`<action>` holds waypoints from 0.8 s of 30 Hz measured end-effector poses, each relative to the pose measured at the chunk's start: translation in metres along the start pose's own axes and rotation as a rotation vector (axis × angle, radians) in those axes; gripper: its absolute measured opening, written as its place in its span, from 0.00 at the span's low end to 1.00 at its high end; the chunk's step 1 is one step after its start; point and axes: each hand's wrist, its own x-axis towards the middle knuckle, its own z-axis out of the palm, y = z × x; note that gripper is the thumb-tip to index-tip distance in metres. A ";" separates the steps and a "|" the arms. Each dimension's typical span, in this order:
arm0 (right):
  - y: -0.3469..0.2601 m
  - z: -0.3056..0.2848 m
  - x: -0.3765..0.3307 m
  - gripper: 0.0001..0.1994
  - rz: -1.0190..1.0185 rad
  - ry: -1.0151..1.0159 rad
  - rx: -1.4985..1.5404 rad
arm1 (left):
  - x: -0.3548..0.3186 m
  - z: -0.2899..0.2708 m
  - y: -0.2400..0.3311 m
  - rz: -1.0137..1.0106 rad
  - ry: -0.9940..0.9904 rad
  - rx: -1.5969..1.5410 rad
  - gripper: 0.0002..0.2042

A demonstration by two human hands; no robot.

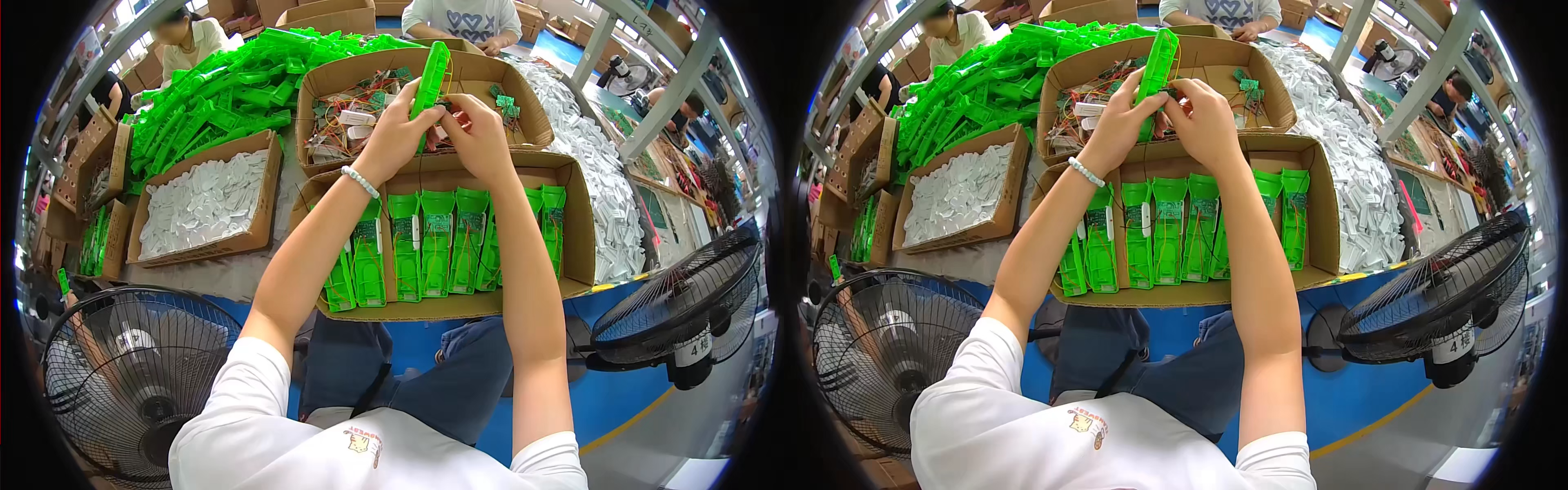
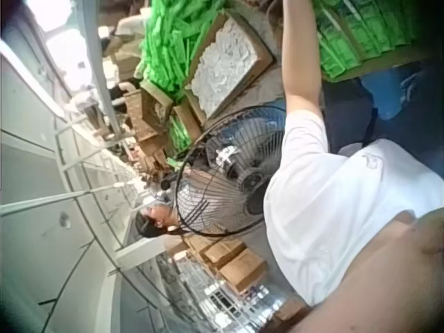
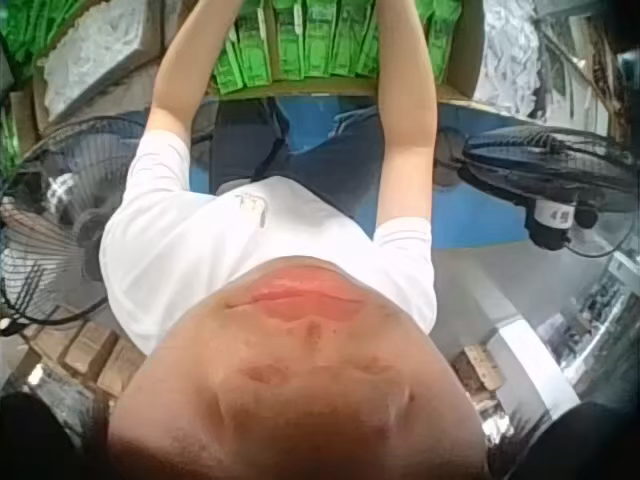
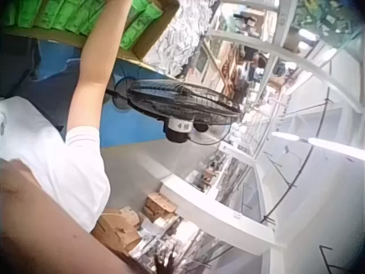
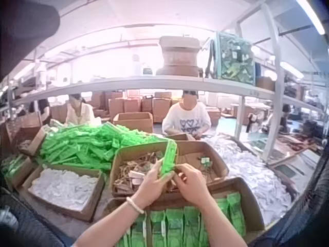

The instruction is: The person assembles small green plastic housings by hand, inserting electronic circuitry boards and plastic components into them, then capping them with white plastic caps.

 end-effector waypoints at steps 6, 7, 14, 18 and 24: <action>0.001 0.000 -0.001 0.14 0.021 -0.003 0.006 | 0.000 0.000 -0.002 0.007 -0.002 -0.017 0.24; 0.002 0.000 0.000 0.14 0.011 -0.002 -0.007 | 0.000 0.001 -0.002 0.013 -0.002 -0.018 0.24; 0.000 0.000 0.000 0.14 0.004 -0.003 -0.005 | 0.001 0.000 -0.002 0.020 0.007 0.000 0.23; 0.000 0.000 -0.001 0.14 0.022 -0.003 -0.004 | 0.000 0.001 -0.002 0.012 0.012 0.000 0.23; 0.002 0.001 0.000 0.14 0.011 0.004 -0.002 | -0.001 0.001 -0.001 0.004 0.011 -0.005 0.23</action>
